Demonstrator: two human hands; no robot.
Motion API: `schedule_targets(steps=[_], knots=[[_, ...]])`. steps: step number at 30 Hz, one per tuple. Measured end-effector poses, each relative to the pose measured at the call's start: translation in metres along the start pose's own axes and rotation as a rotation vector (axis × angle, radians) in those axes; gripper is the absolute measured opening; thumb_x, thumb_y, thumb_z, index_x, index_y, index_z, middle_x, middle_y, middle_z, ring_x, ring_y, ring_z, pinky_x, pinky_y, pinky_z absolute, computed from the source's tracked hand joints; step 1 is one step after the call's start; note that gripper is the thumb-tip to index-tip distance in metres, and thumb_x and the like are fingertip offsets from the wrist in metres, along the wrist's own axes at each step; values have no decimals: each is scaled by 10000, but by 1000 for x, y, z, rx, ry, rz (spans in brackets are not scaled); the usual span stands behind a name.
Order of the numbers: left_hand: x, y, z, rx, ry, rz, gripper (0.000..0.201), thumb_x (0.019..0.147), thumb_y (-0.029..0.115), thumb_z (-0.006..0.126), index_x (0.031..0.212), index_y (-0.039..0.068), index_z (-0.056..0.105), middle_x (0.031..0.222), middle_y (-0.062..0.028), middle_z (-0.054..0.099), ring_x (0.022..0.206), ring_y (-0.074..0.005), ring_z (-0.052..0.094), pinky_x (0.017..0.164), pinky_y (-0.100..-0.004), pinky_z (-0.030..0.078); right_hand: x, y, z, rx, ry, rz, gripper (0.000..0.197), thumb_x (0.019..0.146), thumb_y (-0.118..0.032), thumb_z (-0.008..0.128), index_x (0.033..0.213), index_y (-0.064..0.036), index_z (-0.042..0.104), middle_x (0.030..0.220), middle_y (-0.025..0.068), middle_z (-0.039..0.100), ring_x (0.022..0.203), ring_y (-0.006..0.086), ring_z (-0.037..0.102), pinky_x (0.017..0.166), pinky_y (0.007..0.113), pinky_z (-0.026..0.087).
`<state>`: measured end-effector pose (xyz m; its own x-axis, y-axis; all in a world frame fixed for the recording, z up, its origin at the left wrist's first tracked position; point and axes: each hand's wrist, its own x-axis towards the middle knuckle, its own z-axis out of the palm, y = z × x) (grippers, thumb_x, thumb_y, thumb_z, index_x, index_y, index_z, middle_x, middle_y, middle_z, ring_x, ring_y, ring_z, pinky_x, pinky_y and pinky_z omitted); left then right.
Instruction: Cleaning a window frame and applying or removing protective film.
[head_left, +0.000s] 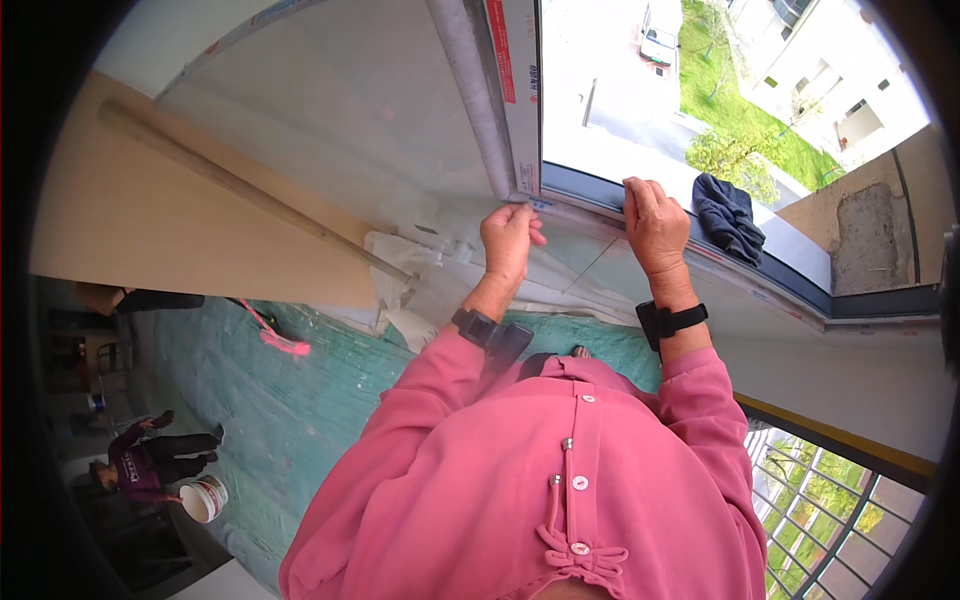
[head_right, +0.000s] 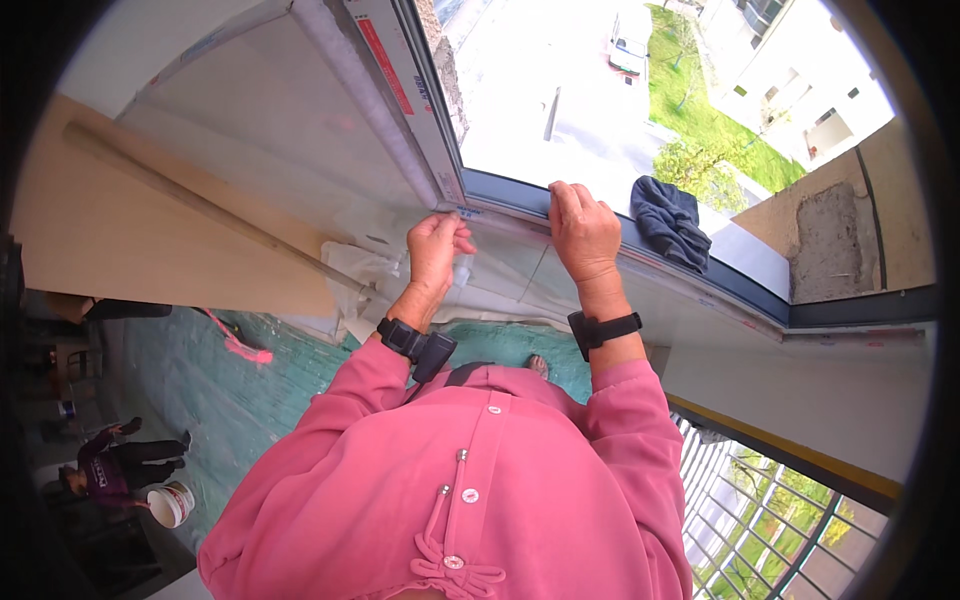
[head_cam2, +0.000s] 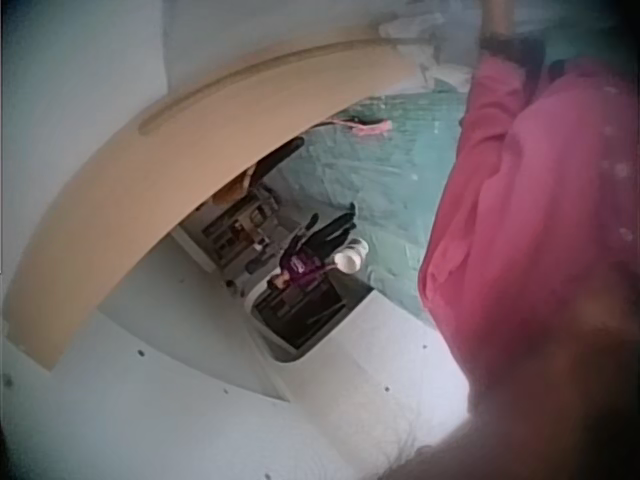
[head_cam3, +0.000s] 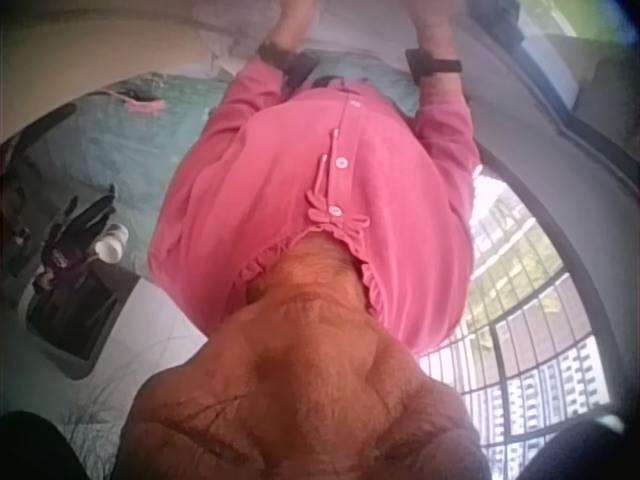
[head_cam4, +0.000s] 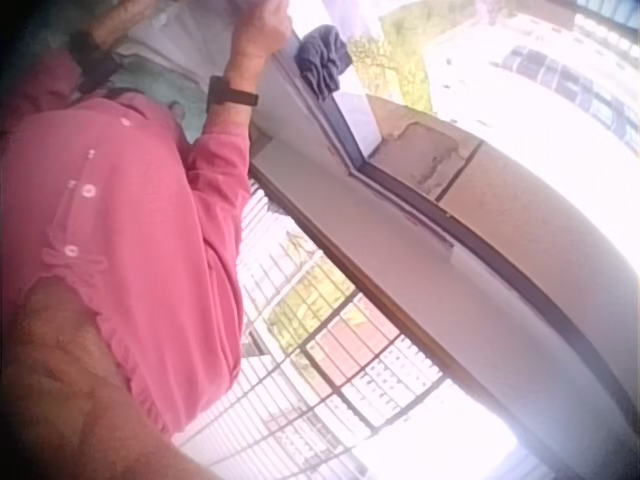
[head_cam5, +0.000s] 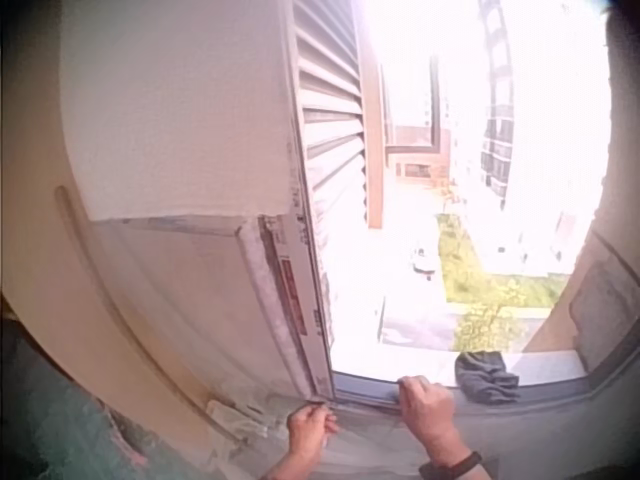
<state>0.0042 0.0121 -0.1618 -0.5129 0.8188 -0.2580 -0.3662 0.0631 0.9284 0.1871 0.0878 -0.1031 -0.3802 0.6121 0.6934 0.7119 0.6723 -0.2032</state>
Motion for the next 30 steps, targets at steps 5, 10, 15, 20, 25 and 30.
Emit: schedule_targets(steps=[5,10,15,20,25,30], knots=[[-1,1,0,-12,-9,51,200,840,150,557,792,-44,565,705,-108,569,482,-140,532,488,-288,491,0,0,0,7,12,-7,89,776,-107,599,855,-128,564,745,15,590,572,213,557,517,296,437],[-2,5,-10,-100,-39,80,209,843,174,559,785,-27,551,700,-99,558,498,-142,526,494,-313,507,-1,-2,3,18,2,-13,105,759,-91,597,851,-128,564,733,12,585,566,211,552,517,294,435],[4,-14,-18,-260,-57,-200,326,854,314,545,801,-7,539,701,-103,558,502,-169,535,490,-336,504,-4,9,-5,-92,-6,8,120,749,-80,586,859,-122,562,712,33,562,547,219,548,497,334,447],[8,-9,-27,66,-39,20,264,857,288,567,751,46,562,682,-41,554,578,-121,538,495,-266,476,-5,3,16,49,-16,-23,179,693,-101,559,869,-103,524,723,69,528,589,235,557,531,360,461],[-19,26,25,268,-177,427,156,906,136,491,840,15,564,774,-38,569,679,-104,527,636,-232,466,-11,11,13,117,27,61,119,719,-119,573,828,-127,526,706,48,540,553,261,565,504,361,467],[-31,54,72,446,-250,955,105,864,53,514,905,-36,551,890,-108,588,813,-215,552,764,-315,447,-16,10,-10,323,91,125,83,774,-115,560,851,-90,540,763,79,560,625,280,582,565,356,482]])
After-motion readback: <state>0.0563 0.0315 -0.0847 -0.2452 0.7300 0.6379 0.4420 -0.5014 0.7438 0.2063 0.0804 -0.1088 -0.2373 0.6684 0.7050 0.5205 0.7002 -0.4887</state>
